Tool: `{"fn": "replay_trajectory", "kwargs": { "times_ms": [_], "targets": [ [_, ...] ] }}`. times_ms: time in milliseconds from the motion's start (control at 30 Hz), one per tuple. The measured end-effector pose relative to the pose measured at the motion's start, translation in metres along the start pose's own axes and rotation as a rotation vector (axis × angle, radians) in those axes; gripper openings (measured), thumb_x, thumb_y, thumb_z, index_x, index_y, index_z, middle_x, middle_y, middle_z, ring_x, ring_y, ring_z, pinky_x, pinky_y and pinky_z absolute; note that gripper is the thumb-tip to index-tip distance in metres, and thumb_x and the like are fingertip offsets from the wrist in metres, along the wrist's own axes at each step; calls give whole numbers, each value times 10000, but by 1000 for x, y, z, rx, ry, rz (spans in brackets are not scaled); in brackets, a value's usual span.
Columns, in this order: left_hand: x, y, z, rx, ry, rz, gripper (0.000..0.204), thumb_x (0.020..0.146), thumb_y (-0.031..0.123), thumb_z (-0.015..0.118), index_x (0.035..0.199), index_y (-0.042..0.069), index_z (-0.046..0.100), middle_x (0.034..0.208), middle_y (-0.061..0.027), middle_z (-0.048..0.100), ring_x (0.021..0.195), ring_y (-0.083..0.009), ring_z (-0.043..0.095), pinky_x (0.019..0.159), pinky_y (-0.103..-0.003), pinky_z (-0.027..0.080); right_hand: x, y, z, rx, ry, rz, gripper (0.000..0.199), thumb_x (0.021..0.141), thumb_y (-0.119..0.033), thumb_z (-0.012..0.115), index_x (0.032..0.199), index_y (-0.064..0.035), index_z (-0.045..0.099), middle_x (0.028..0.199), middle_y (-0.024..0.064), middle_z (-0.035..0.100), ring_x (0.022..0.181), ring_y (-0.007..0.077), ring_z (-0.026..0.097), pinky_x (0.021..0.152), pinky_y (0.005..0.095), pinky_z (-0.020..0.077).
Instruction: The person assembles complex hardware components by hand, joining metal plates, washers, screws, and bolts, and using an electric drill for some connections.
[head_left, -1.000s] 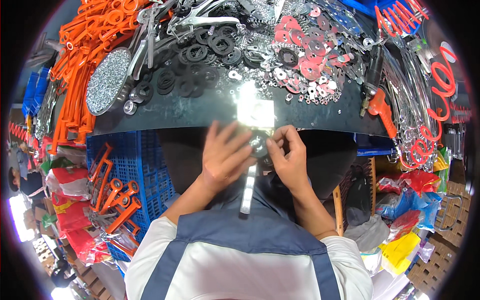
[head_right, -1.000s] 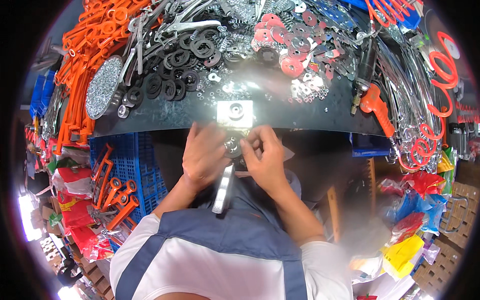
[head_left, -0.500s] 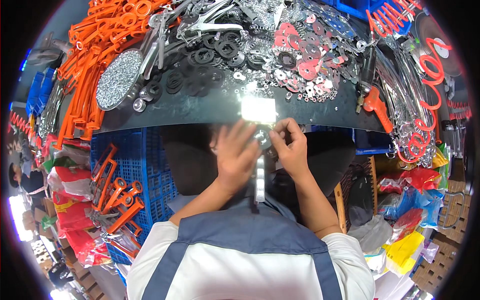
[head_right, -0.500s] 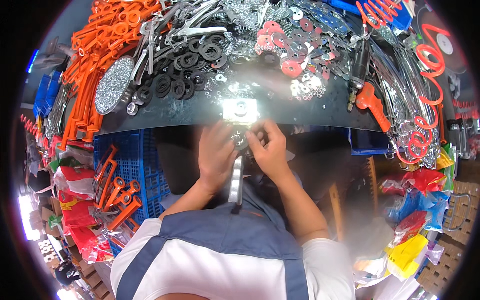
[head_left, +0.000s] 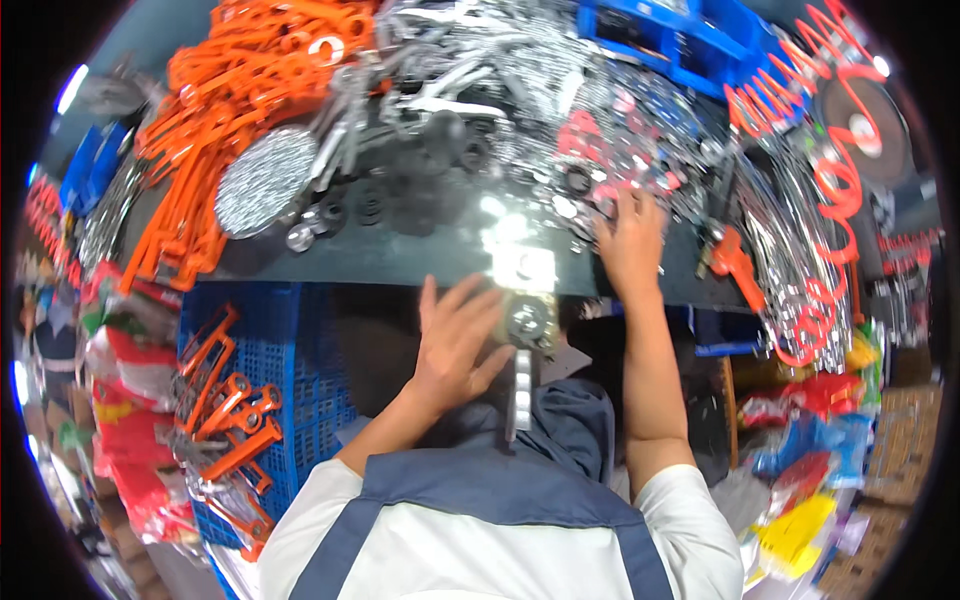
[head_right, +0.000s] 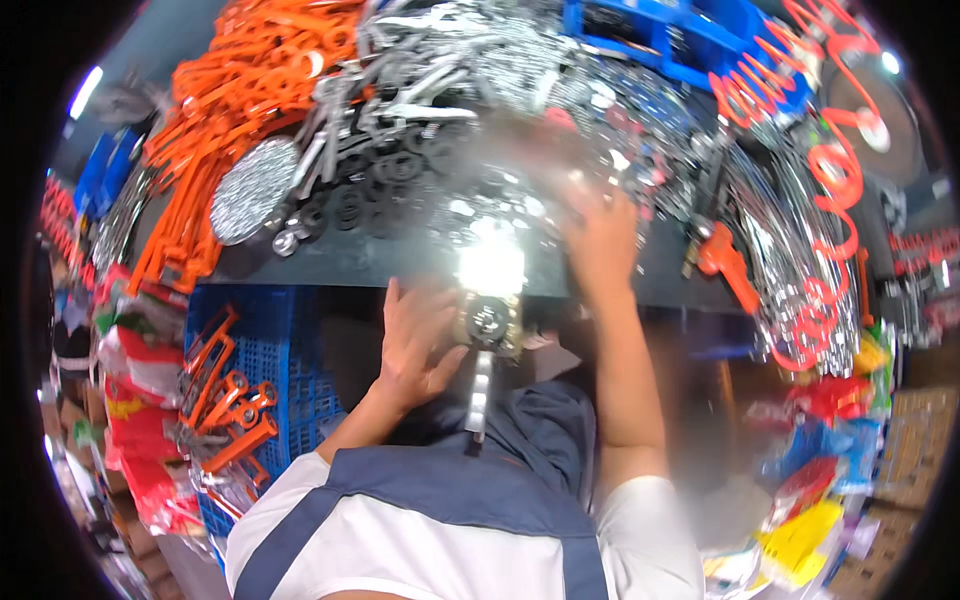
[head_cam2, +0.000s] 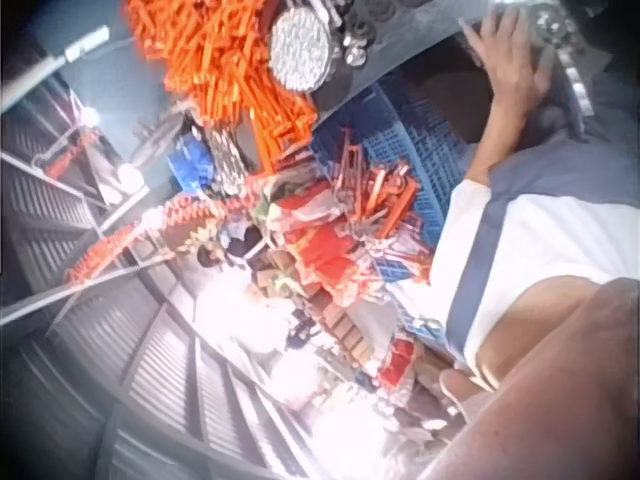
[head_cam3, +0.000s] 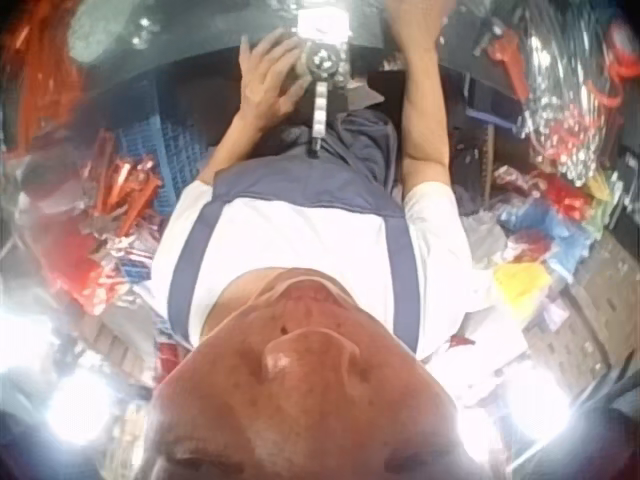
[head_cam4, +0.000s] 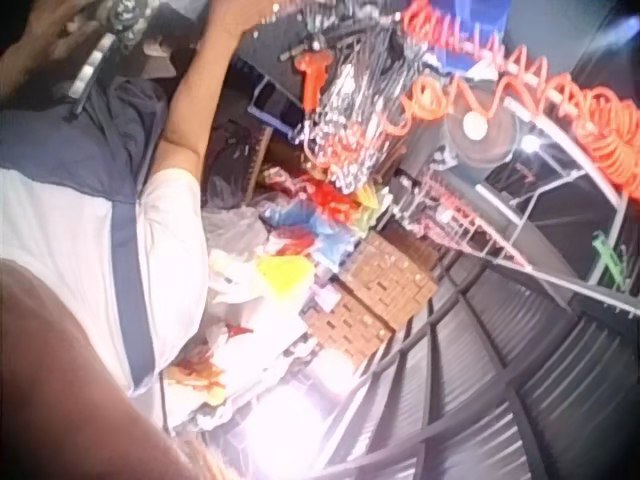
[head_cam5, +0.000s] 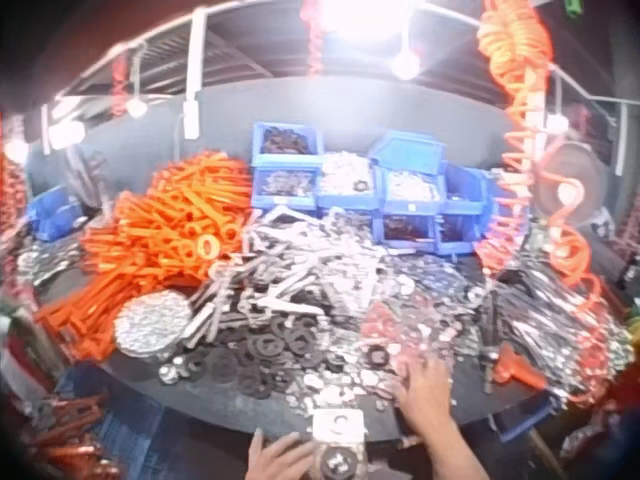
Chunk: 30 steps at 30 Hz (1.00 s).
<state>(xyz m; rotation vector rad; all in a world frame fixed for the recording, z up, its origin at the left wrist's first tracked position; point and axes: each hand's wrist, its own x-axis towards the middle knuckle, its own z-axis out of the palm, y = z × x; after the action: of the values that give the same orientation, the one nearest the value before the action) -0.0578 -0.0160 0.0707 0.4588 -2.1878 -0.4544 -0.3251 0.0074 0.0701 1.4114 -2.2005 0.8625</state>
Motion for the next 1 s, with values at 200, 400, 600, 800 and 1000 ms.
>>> {"fn": "replay_trajectory", "kwargs": {
  "times_ms": [200, 400, 600, 800, 1000],
  "targets": [
    [23, -83, -111, 394, 273, -90, 271, 742, 15, 646, 1012, 12, 635, 1069, -151, 639, 1061, -326, 582, 992, -459, 386, 3, 42, 11, 6, -8, -73, 215, 866, -104, 559, 1048, -22, 638, 1068, 158, 589, 966, 352, 556, 865, 408, 439],
    [52, -258, -273, 1178, 134, -560, 307, 826, 272, 614, 966, 0, 626, 1002, -209, 639, 965, -353, 609, 853, -446, 469, -35, 41, -2, 203, 149, 86, 250, 901, -135, 521, 1065, 38, 599, 1077, 179, 560, 997, 311, 556, 865, 369, 436],
    [54, -354, -293, 973, -297, -890, 398, 866, 361, 550, 990, -8, 636, 986, -240, 638, 934, -391, 615, 840, -458, 479, -28, 27, -9, 183, 165, 72, 141, 894, -33, 544, 961, 77, 601, 924, 157, 590, 823, 284, 580, 747, 335, 459],
    [106, -285, -285, 976, 216, -446, 324, 915, 314, 509, 936, 19, 642, 764, -122, 651, 711, -258, 654, 582, -342, 500, -39, 51, -1, 565, 324, 403, 156, 911, -73, 546, 992, 48, 602, 951, 62, 605, 821, 142, 562, 713, 255, 440],
    [133, -48, -133, -165, -384, -323, 280, 910, 261, 534, 1068, 36, 589, 826, 0, 578, 722, -80, 534, 646, -247, 449, 15, -106, -58, 1623, -207, 17, 327, 934, -152, 493, 1137, 92, 573, 1154, 146, 595, 1003, 224, 594, 884, 350, 446]
  ]
}}
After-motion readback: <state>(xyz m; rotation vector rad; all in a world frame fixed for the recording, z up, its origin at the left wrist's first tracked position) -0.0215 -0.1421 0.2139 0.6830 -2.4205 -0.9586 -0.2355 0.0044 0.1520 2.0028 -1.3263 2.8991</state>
